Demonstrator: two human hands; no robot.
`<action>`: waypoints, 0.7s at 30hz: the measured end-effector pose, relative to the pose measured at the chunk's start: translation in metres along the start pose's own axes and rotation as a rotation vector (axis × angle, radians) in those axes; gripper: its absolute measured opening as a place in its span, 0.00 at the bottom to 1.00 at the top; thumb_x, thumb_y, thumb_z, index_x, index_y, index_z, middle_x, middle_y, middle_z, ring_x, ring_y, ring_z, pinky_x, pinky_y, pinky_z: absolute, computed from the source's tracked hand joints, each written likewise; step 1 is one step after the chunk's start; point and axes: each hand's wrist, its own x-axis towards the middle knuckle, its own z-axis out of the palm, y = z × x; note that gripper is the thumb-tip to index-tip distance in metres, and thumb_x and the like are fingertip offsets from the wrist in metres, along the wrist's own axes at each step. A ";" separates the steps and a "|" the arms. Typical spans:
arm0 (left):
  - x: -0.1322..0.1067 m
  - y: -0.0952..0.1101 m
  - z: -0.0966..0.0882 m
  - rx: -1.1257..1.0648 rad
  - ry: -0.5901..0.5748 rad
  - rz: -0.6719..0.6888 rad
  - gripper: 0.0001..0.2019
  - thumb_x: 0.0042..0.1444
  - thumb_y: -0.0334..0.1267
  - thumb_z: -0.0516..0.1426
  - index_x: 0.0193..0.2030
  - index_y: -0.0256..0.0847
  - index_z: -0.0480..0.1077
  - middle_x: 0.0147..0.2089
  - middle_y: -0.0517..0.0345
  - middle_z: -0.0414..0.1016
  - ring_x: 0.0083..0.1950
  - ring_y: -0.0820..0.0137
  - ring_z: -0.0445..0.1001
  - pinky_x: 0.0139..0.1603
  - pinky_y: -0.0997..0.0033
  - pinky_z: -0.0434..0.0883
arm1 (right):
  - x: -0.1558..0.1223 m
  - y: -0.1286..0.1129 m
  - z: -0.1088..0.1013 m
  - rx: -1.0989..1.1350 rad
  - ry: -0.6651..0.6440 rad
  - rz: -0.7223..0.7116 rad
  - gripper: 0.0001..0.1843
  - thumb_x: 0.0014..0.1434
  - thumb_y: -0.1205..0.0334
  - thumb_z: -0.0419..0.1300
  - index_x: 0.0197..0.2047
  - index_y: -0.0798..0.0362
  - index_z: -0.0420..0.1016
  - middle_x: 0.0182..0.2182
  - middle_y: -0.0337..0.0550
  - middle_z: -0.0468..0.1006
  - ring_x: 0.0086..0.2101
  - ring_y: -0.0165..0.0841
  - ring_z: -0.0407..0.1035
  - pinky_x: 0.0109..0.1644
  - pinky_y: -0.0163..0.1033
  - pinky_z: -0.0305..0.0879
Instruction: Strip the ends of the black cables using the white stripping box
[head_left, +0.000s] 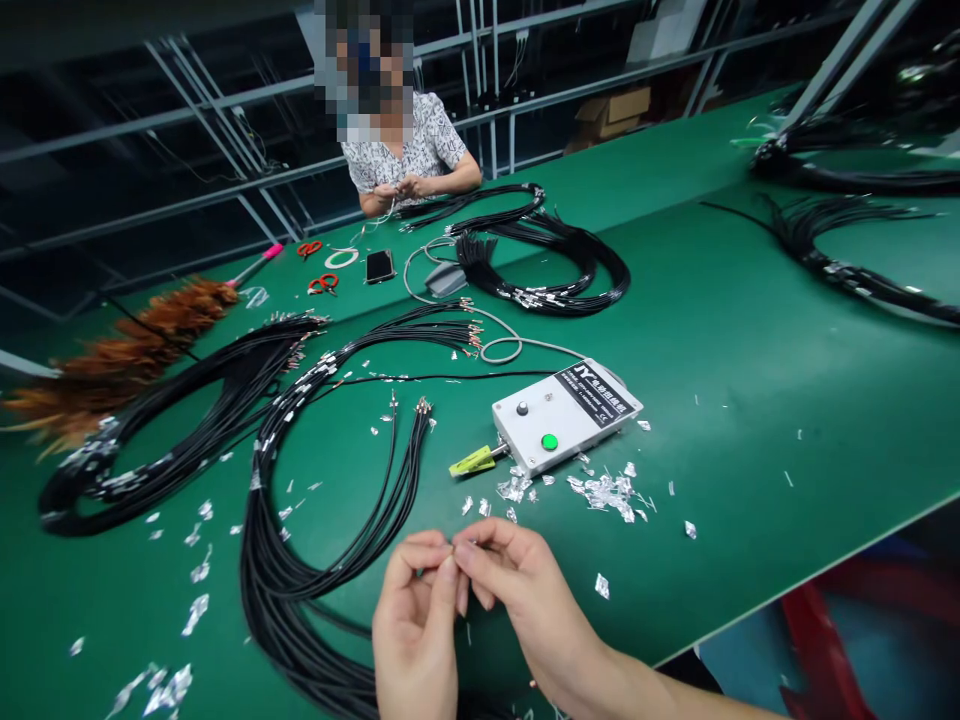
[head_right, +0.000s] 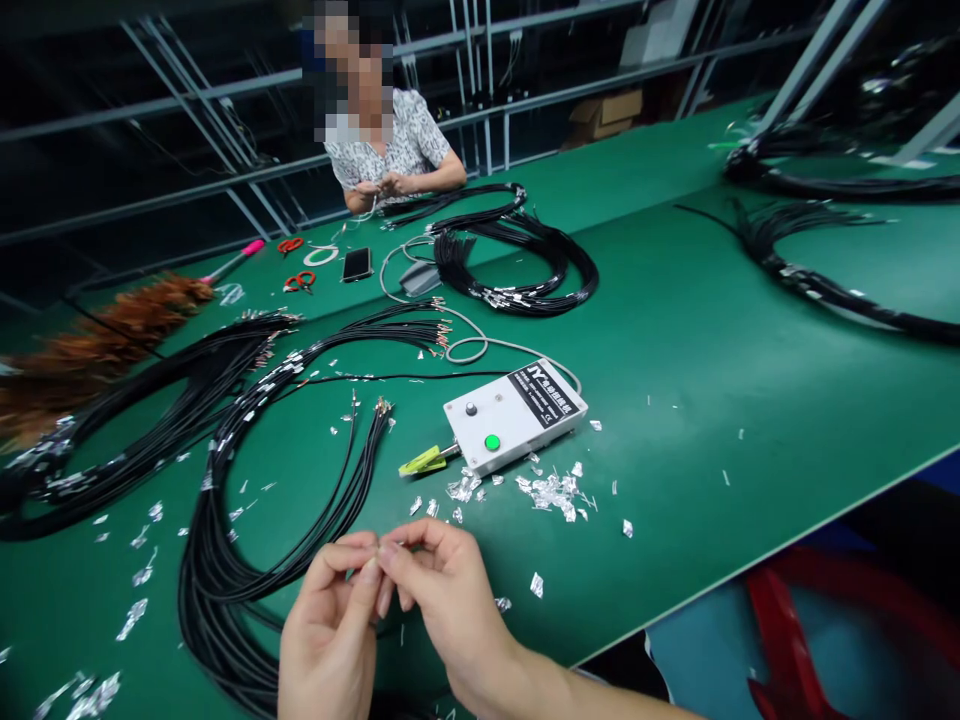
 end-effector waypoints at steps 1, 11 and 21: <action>0.000 -0.001 0.000 -0.011 0.006 0.001 0.12 0.50 0.43 0.66 0.30 0.38 0.70 0.39 0.57 0.68 0.26 0.77 0.69 0.27 0.77 0.70 | -0.001 0.001 0.001 0.026 0.013 0.008 0.22 0.40 0.48 0.74 0.29 0.57 0.76 0.14 0.31 0.66 0.20 0.24 0.61 0.27 0.30 0.54; 0.000 -0.004 0.004 -0.028 0.111 0.041 0.15 0.45 0.46 0.69 0.28 0.38 0.70 0.38 0.57 0.69 0.31 0.76 0.70 0.30 0.79 0.71 | -0.003 0.006 0.007 0.119 0.084 0.052 0.19 0.39 0.50 0.75 0.26 0.57 0.80 0.17 0.36 0.71 0.22 0.25 0.62 0.31 0.32 0.57; 0.002 0.010 0.003 -0.067 -0.071 -0.167 0.17 0.47 0.45 0.68 0.42 0.42 0.77 0.39 0.54 0.73 0.36 0.70 0.74 0.36 0.75 0.74 | -0.003 0.007 0.001 0.059 0.010 -0.078 0.16 0.43 0.53 0.74 0.26 0.56 0.77 0.22 0.35 0.72 0.22 0.25 0.66 0.29 0.32 0.63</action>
